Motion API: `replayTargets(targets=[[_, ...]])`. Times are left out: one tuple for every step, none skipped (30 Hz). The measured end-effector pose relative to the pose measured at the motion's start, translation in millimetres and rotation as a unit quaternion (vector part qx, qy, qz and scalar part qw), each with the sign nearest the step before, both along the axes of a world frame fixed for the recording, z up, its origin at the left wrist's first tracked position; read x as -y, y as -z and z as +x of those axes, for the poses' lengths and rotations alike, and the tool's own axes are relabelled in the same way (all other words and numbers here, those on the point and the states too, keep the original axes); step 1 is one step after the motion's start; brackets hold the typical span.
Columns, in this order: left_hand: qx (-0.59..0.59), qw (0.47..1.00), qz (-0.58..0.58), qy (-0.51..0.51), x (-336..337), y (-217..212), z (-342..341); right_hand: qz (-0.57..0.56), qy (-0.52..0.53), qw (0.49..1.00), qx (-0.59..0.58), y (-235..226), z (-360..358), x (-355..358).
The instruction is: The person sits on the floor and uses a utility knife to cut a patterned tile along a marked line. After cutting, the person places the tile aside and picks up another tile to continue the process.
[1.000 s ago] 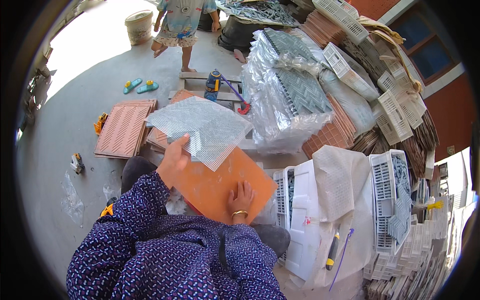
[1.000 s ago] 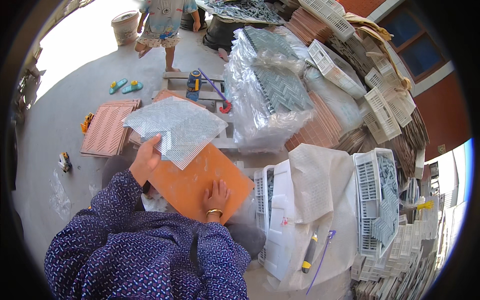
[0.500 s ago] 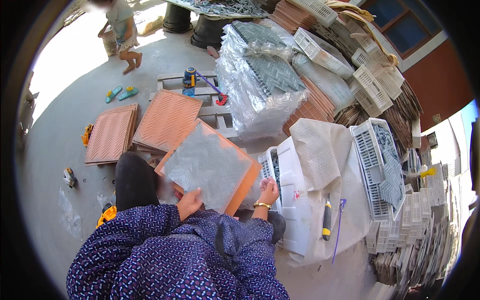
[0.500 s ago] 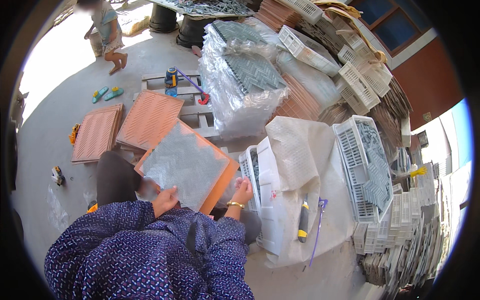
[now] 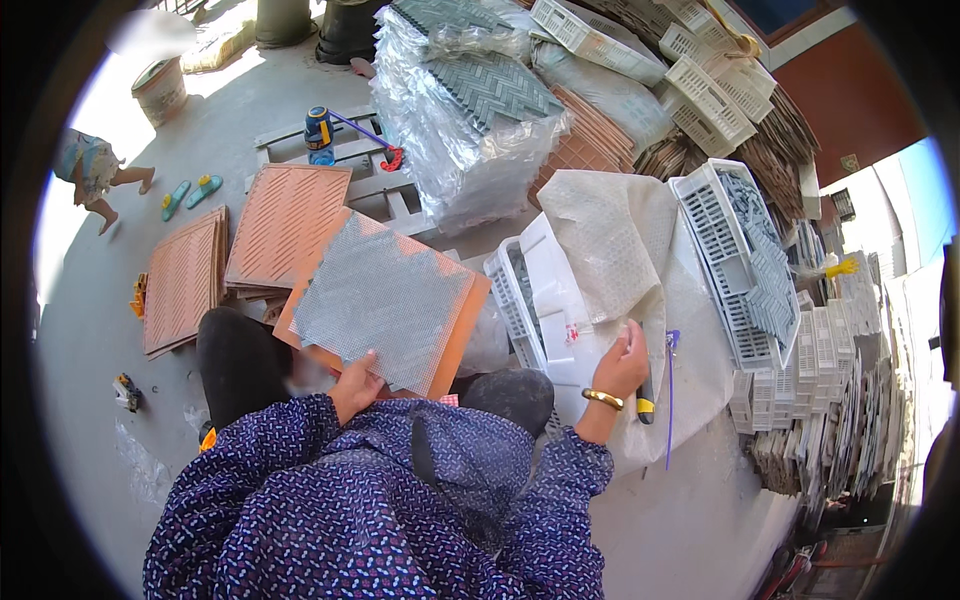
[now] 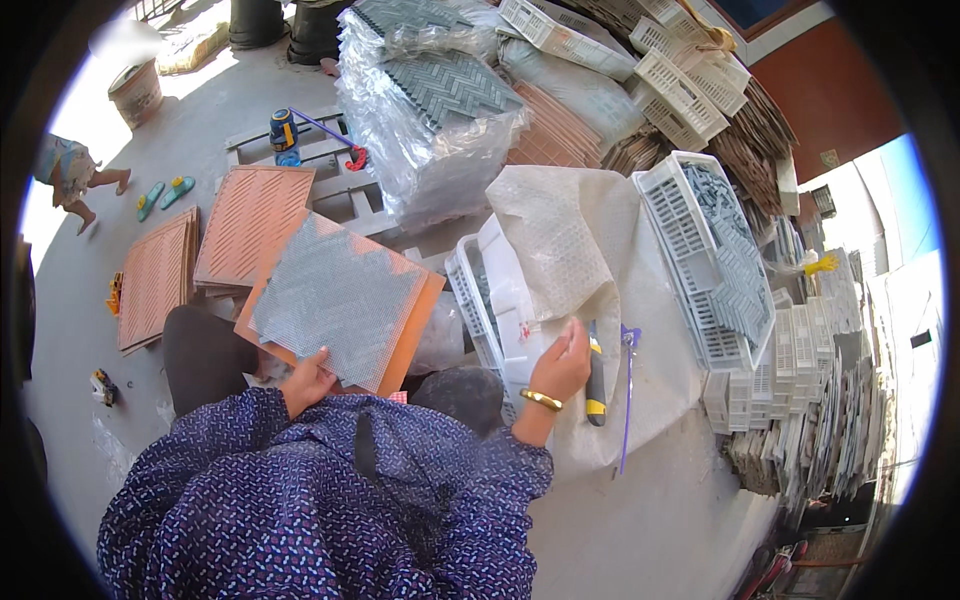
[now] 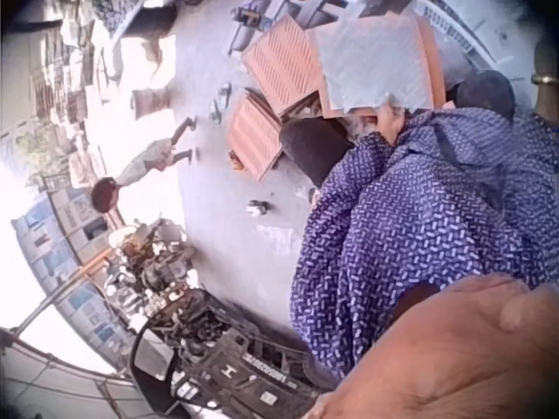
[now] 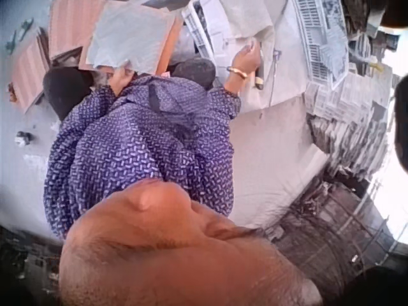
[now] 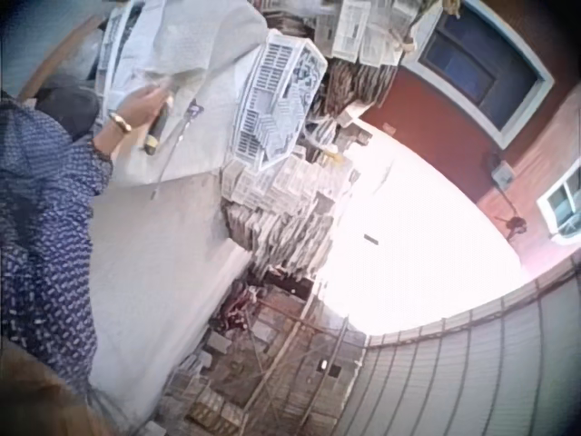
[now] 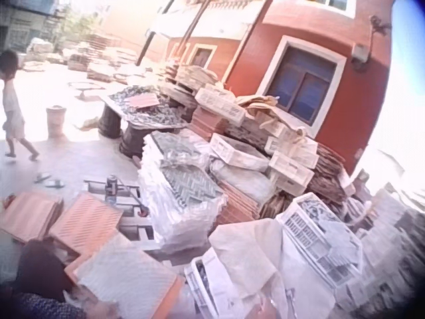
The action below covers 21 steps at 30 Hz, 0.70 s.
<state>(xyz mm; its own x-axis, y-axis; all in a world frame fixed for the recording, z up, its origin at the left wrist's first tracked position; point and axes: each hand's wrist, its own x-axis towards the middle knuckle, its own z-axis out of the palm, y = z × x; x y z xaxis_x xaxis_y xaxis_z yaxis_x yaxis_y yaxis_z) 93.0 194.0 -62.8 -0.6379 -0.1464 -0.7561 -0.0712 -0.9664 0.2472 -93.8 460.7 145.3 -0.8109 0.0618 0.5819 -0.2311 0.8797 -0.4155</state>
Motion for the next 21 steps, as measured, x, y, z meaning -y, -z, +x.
replayTargets(targets=[[0.033, 0.998, 0.002, 0.053, 3, -2, 4, 0.076, 0.031, 0.995, 0.063, -5, -5, -23], [0.063, 0.992, 0.009, 0.105, 5, -1, 7, 0.12, 0.067, 0.984, 0.117, -4, -11, -44], [0.092, 0.983, 0.016, 0.156, 6, -1, 10, 0.165, 0.101, 0.967, 0.168, 1, -18, -58], [0.128, 0.974, -0.006, 0.185, 3, -9, 12, 0.192, 0.093, 0.956, 0.202, 1, -21, -74], [0.09, 0.962, -0.077, 0.247, 3, -12, 17, 0.218, 0.087, 0.944, 0.234, 0, -22, -83], [0.053, 0.939, -0.15, 0.305, 4, -14, 22, 0.226, 0.071, 0.941, 0.242, -1, -22, -83], [0.016, 0.906, -0.221, 0.361, 5, -17, 28, 0.233, 0.056, 0.938, 0.25, -2, -23, -83], [-0.053, 0.8, -0.407, 0.437, 9, -49, 27, 0.242, 0.051, 0.933, 0.261, -5, -22, -89], [-0.049, 0.775, -0.47, 0.42, 16, -49, 26, 0.246, 0.055, 0.927, 0.279, -6, -21, -89], [-0.044, 0.745, -0.531, 0.402, 24, -47, 29, 0.249, 0.059, 0.92, 0.297, -8, -21, -89], [-0.039, 0.71, -0.589, 0.383, 33, -45, 30, 0.251, 0.065, 0.913, 0.315, -9, -21, -88], [-0.004, 0.711, -0.616, 0.341, 48, -50, 29, 0.25, 0.088, 0.905, 0.332, -23, -11, -71], [0.032, 0.708, -0.64, 0.297, 64, -56, 29, 0.241, 0.092, 0.909, 0.327, -27, -3, -70], [0.071, 0.685, -0.684, 0.241, 82, -62, 32, 0.232, 0.091, 0.914, 0.319, -29, 6, -76], [0.112, 0.659, -0.72, 0.184, 97, -62, 35, 0.214, 0.07, 0.942, 0.248, -24, 17, -94], [0.133, 0.645, -0.738, 0.151, 112, -62, 35, 0.191, 0.045, 0.964, 0.179, -18, 22, -103], [0.158, 0.626, -0.754, 0.122, 125, -58, 38, -0.009, -0.005, 0.968, 0.25, -33, 36, -82], [0.194, 0.638, -0.736, 0.12, 132, -57, 42, -0.205, -0.054, 0.923, 0.321, -49, 58, -52], [0.224, 0.648, -0.719, 0.116, 134, -56, 41, -0.3, -0.103, 0.877, 0.361, -47, 72, -26], [0.227, 0.631, -0.734, 0.106, 135, -41, 44, -0.39, -0.147, 0.819, 0.395, -41, 84, 2], [0.226, 0.627, -0.736, 0.118, 134, -34, 43, -0.418, -0.203, 0.757, 0.459, -31, 92, 25]])
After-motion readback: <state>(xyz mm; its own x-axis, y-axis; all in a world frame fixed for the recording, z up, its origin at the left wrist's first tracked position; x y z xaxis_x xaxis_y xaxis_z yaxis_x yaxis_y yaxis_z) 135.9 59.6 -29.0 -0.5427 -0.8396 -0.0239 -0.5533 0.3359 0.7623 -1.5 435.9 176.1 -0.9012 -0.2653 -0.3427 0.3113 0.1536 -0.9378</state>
